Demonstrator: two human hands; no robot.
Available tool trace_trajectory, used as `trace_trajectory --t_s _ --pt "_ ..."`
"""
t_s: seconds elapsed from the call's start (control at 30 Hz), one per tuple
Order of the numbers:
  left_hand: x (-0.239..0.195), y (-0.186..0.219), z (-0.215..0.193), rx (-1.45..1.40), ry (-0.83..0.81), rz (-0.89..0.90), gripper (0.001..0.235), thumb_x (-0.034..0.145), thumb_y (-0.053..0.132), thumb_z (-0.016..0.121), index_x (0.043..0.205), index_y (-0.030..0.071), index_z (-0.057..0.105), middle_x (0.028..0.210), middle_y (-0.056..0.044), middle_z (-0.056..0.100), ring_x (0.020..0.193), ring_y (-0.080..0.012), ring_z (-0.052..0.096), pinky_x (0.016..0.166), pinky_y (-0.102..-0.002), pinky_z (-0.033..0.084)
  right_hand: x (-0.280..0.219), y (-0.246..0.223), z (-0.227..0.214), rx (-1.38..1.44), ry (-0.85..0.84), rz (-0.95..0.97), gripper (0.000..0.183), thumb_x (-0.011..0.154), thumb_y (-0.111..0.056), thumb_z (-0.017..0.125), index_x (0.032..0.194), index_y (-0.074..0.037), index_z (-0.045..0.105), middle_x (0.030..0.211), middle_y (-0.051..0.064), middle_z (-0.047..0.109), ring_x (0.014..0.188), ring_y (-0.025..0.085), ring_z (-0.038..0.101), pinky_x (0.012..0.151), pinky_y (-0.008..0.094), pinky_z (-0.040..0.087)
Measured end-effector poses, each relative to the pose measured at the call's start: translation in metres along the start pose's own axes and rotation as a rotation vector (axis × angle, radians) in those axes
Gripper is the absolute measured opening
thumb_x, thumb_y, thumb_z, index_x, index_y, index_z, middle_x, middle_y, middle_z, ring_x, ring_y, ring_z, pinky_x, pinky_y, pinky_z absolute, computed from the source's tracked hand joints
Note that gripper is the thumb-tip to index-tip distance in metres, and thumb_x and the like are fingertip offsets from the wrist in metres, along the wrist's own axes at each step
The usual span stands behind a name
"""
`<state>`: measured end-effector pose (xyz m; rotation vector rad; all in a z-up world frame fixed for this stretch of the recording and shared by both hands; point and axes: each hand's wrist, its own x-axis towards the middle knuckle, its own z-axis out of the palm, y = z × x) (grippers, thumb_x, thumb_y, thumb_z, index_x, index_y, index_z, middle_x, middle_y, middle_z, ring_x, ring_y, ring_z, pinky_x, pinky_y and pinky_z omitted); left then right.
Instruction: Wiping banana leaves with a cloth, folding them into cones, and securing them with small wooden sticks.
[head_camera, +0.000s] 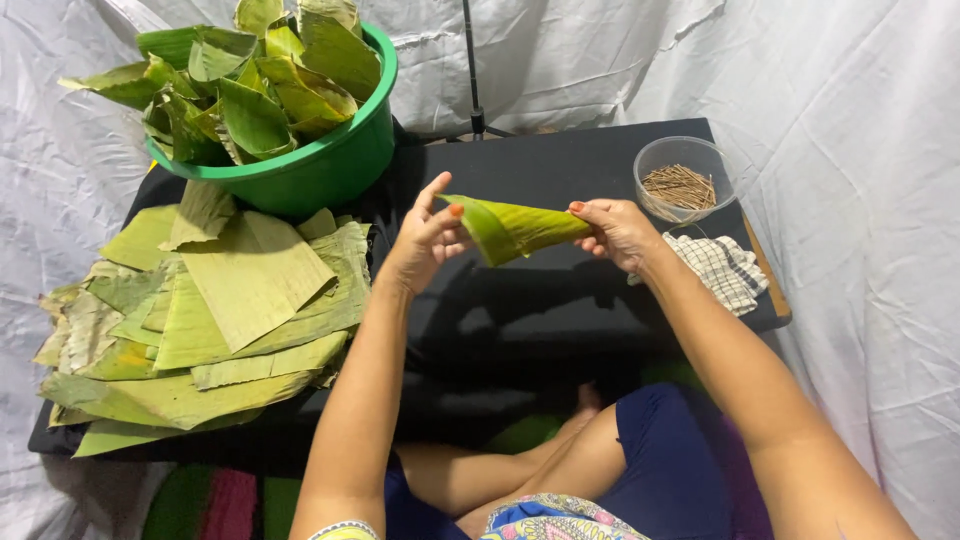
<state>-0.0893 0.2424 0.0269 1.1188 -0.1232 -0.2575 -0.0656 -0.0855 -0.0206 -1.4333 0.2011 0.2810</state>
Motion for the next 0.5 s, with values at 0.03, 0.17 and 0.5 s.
trace_trajectory --t_s 0.03,0.17,0.5 --pt "0.001 -0.007 0.001 0.0 0.002 0.002 0.085 0.085 0.024 0.079 0.157 0.019 0.035 0.106 -0.009 0.07 0.085 -0.0198 0.076 0.08 -0.038 0.065 0.0 0.002 0.001 -0.001 -0.003 0.0 0.03 0.091 -0.038 0.08 0.105 -0.013 0.073 0.073 0.018 0.073 0.049 0.014 0.07 0.038 0.017 0.054" --pt "0.005 -0.032 0.007 0.045 0.138 0.105 0.111 0.085 -0.002 0.075 0.165 0.029 0.004 0.114 -0.017 0.068 0.097 -0.0298 0.074 0.08 -0.044 0.064 -0.003 0.015 0.007 -0.071 0.0 -0.049 0.031 0.097 -0.043 0.073 0.105 -0.012 0.073 0.073 0.018 0.072 0.048 0.017 0.069 0.037 0.021 0.054" --pt "-0.015 -0.036 0.073 1.217 0.218 0.895 0.096 0.083 -0.009 0.061 0.166 0.021 0.023 0.164 -0.011 0.039 0.146 -0.0344 0.044 0.116 -0.051 0.043 -0.046 0.049 0.055 0.138 -0.088 -0.253 0.047 0.088 -0.014 0.079 0.133 -0.008 0.065 0.117 0.007 0.073 0.083 0.019 0.076 0.061 0.027 0.065"
